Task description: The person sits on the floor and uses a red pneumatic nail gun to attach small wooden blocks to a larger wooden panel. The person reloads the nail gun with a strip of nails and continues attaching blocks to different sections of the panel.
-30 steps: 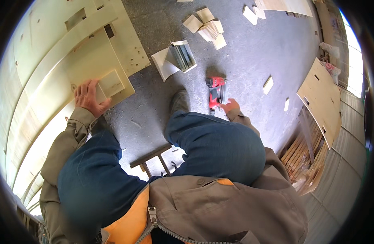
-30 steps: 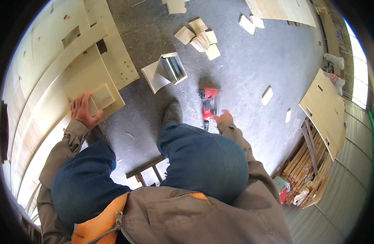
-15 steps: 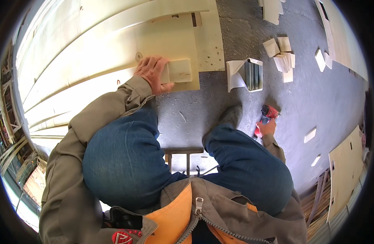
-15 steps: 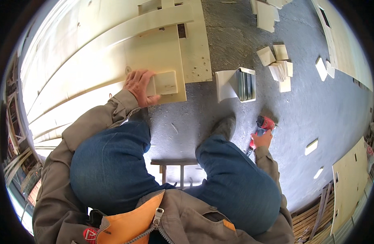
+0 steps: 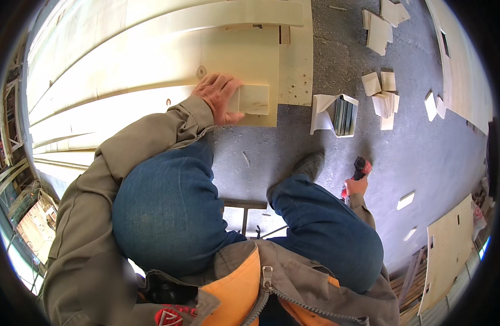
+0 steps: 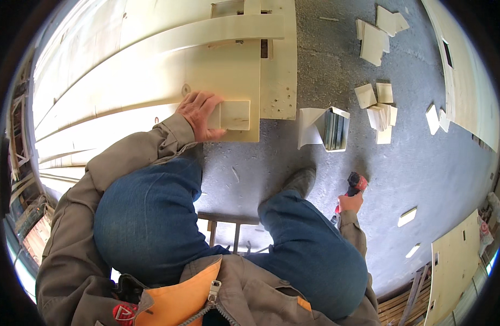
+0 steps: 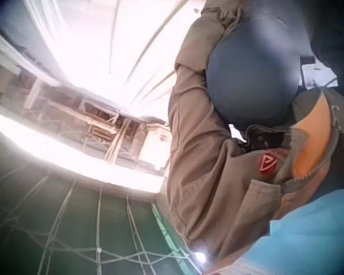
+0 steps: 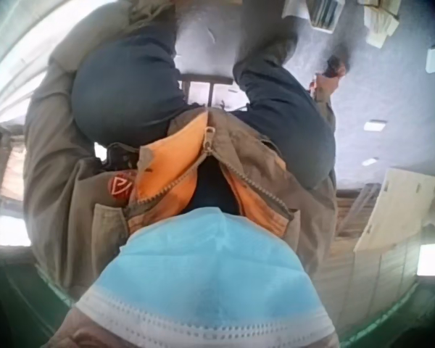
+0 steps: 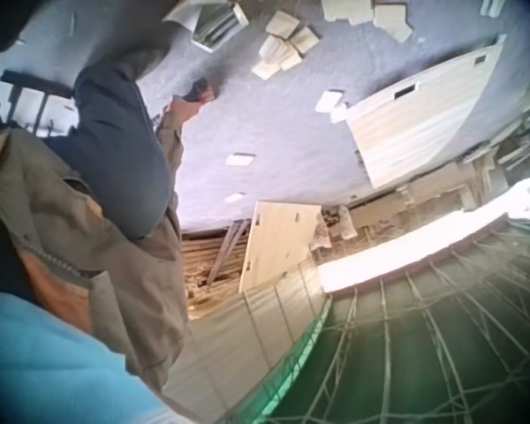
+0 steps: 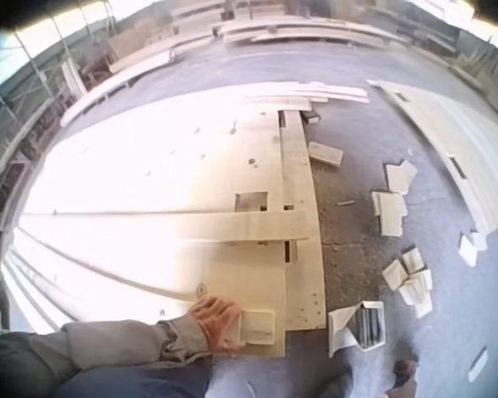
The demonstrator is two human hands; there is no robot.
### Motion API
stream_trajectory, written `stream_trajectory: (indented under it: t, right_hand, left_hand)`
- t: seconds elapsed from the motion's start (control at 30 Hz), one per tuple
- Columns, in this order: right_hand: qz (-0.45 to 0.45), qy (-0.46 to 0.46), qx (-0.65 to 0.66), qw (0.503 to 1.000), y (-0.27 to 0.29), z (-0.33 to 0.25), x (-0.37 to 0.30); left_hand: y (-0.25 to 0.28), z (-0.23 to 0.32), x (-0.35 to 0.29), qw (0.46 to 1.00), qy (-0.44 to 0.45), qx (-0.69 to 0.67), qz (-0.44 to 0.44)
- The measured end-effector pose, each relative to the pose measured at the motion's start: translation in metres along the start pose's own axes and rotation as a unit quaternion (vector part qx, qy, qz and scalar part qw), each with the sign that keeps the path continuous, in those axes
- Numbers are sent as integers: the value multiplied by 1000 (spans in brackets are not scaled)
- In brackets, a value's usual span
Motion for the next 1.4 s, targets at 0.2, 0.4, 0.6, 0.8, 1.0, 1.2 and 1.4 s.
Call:
stream_trajectory:
  t: [0.2,0.4,0.6,0.8,1.0,1.2,1.4]
  right_hand:
    - [-51,-102,237,965,79,51,34]
    - [-56,-79,373,923,136,-117,23]
    - [-81,103,293,947,228,-356,-10]
    - [-183,212,284,917,174,-504,-120]
    - [-325,77,366,869,8,-471,-232]
    - [-303,5,402,864,-65,-432,-269]
    - [-274,66,394,875,-110,-394,-267]
  left_hand:
    - [1,6,6,998,-16,-37,44]
    - [9,1,-3,998,-33,-32,46]
    - [11,5,2,997,-47,-50,37]
    - [11,-1,-7,996,-40,-59,49]
    - [10,-1,-4,992,-45,-83,80]
    - [11,-3,-4,994,-51,-50,85]
    - [6,-1,1,996,-51,-34,72]
Point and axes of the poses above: each hand's wrist, its own x-axis towards the middle knuckle, its own y-axis out of the back of the hand, z = x × y, the point moved 8 cm from there along x, towards the middle knuckle, and after that the axes turned 14 degrees about x, right-handed, at the moved point
